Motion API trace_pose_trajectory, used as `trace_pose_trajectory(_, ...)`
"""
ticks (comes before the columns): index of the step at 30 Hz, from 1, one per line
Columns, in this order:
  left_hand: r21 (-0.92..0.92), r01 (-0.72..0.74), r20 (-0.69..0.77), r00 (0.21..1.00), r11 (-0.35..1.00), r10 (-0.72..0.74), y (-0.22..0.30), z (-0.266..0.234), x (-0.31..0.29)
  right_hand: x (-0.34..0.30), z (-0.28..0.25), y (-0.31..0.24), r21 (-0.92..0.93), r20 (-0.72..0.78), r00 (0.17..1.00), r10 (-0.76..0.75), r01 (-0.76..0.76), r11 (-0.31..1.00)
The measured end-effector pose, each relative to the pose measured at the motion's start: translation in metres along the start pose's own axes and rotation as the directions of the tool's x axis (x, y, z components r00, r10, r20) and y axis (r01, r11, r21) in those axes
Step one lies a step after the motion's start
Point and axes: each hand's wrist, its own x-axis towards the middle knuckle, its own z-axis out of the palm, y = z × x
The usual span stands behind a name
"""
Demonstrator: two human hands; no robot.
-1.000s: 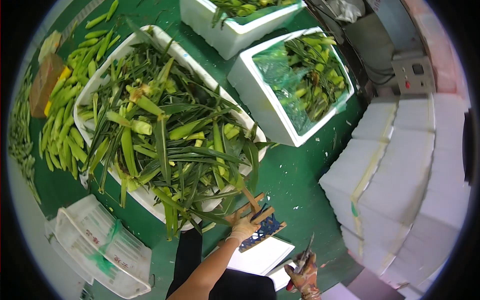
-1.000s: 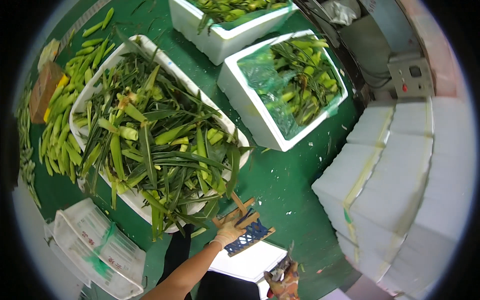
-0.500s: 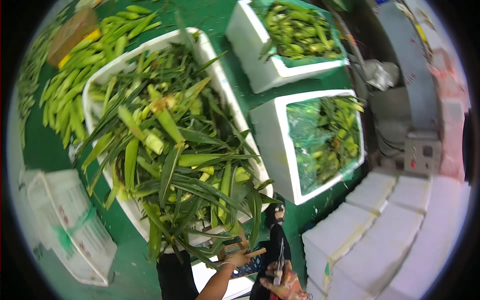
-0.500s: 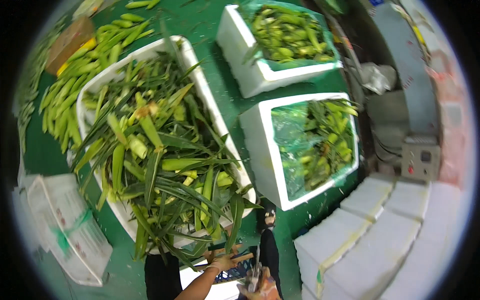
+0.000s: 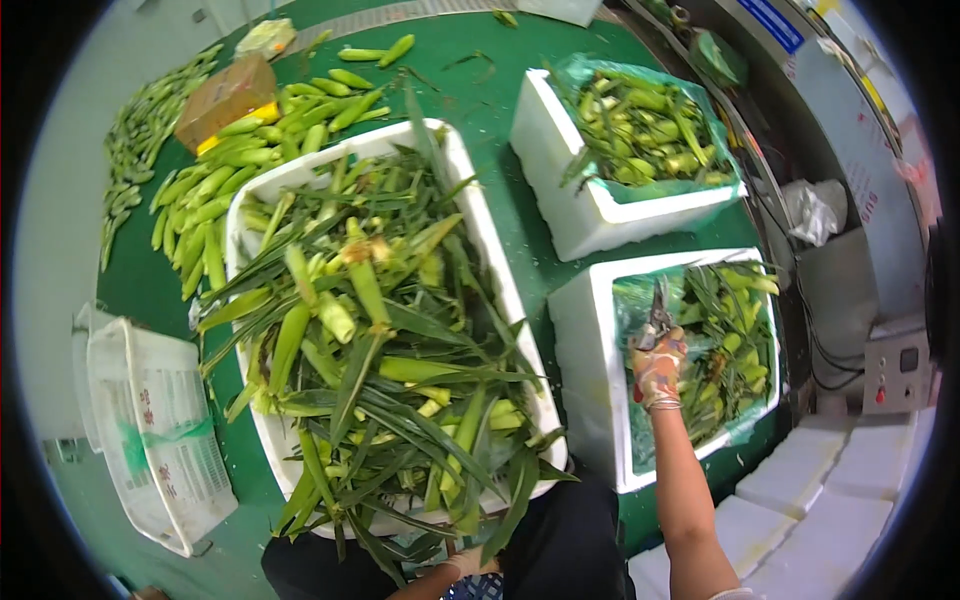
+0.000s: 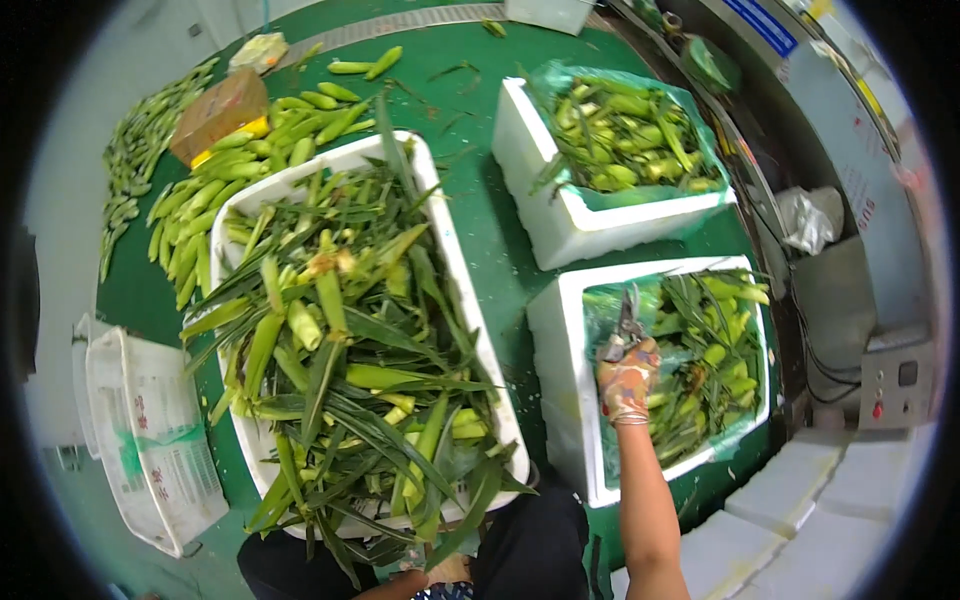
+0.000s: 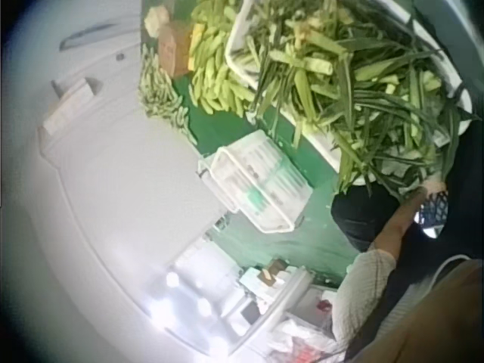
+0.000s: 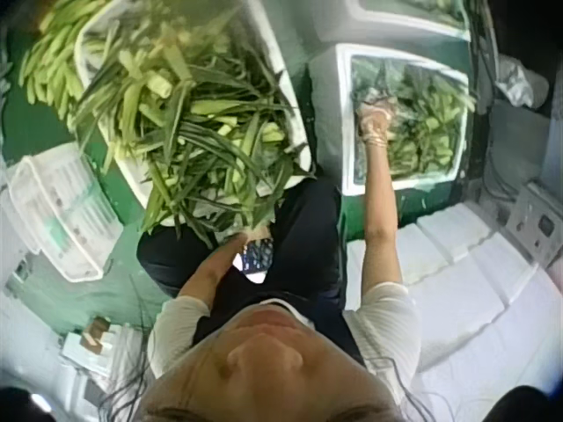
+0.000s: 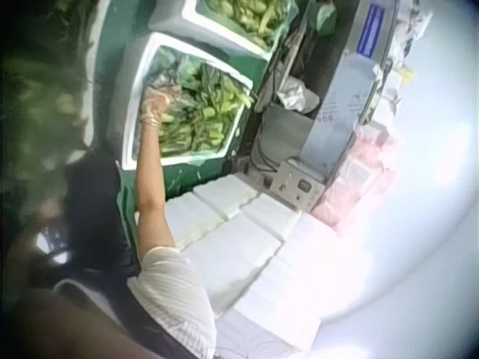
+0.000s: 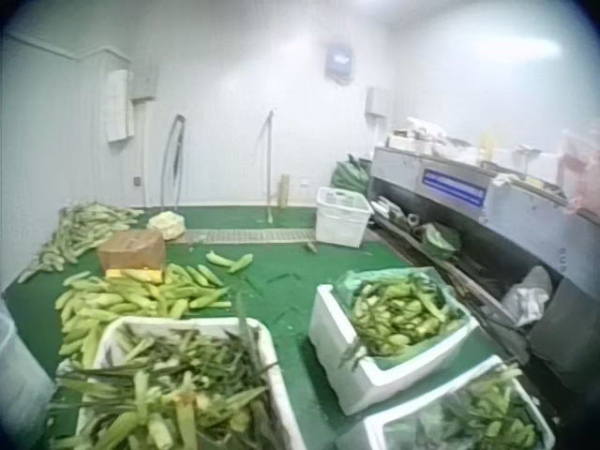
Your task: The person moves large foam boxes and then uses shears to trim the stalks off corn cobs before placing the corn into plastic-lined boxes.
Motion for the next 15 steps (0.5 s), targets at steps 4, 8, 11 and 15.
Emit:
trace_pose_trajectory(4,0.458,0.180,0.399,0.834,0.871,-0.382,0.045,-0.016,0.035,-0.020,0.017,0.011,0.063,0.142,0.978,0.155,-0.165,0.984)
trace_pose_trajectory(8,0.530,0.201,0.026,0.967,0.824,-0.253,0.182,-0.088,0.002,-0.028,0.008,0.011,0.368,0.350,0.935,0.065,-0.201,0.908)
trace_pose_trajectory(11,0.633,0.101,-0.033,0.994,0.767,-0.104,0.219,-0.098,0.016,-0.034,0.012,-0.019,0.593,0.640,0.768,0.007,-0.500,0.631)
trace_pose_trajectory(15,0.813,0.004,0.044,0.997,0.583,-0.068,0.315,-0.107,-0.004,-0.053,0.002,-0.016,0.627,0.777,0.510,-0.368,-0.681,0.379)
